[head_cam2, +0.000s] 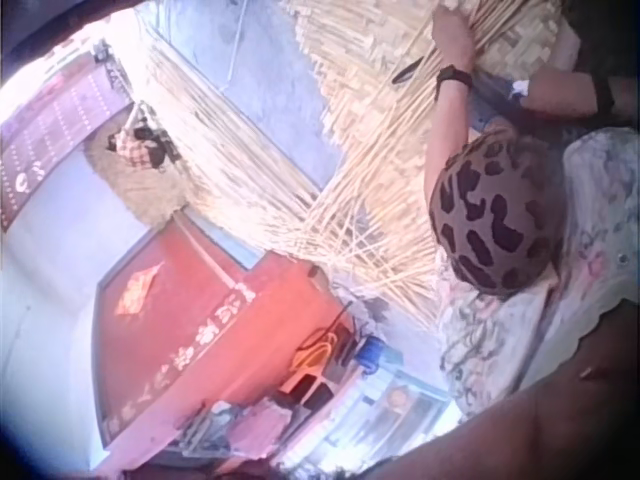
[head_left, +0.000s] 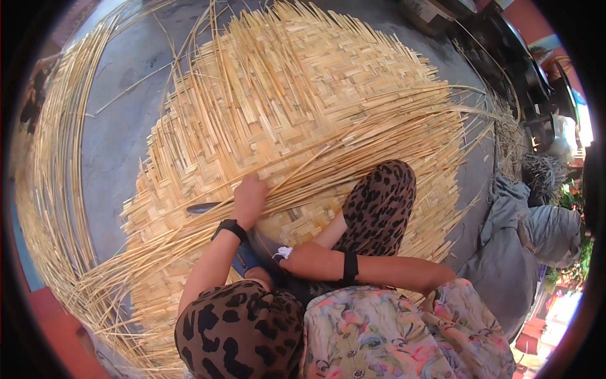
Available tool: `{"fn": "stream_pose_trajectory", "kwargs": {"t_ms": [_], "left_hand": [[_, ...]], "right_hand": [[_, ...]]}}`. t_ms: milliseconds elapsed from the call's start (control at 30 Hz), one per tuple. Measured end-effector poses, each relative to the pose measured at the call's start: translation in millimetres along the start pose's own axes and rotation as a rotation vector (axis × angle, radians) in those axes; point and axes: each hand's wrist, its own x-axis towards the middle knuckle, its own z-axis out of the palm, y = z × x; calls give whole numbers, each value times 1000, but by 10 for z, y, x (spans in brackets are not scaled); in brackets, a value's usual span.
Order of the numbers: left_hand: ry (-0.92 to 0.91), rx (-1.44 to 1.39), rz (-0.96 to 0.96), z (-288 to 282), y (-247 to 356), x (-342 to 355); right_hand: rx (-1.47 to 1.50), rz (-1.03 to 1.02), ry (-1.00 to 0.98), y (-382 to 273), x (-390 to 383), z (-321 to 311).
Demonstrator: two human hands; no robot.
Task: Weaving a large circular mat using bamboo strips on the floor of a workshop.
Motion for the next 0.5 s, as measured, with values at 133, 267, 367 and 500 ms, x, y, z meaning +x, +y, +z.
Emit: {"fn": "stream_pose_trajectory", "kwargs": {"t_ms": [133,267,367,500], "left_hand": [[169,-172,55,-37,-99,-60],[5,-834,-315,-335,125,-183],[8,-925,-314,-371,120,-271],[15,-903,-214,-540,258,-319]], "right_hand": [[63,-35,24,37,-64,19],[66,29,79,125,-184,-45],[61,11,44,189,-160,12],[245,-92,160,158,-117,-31]]}}
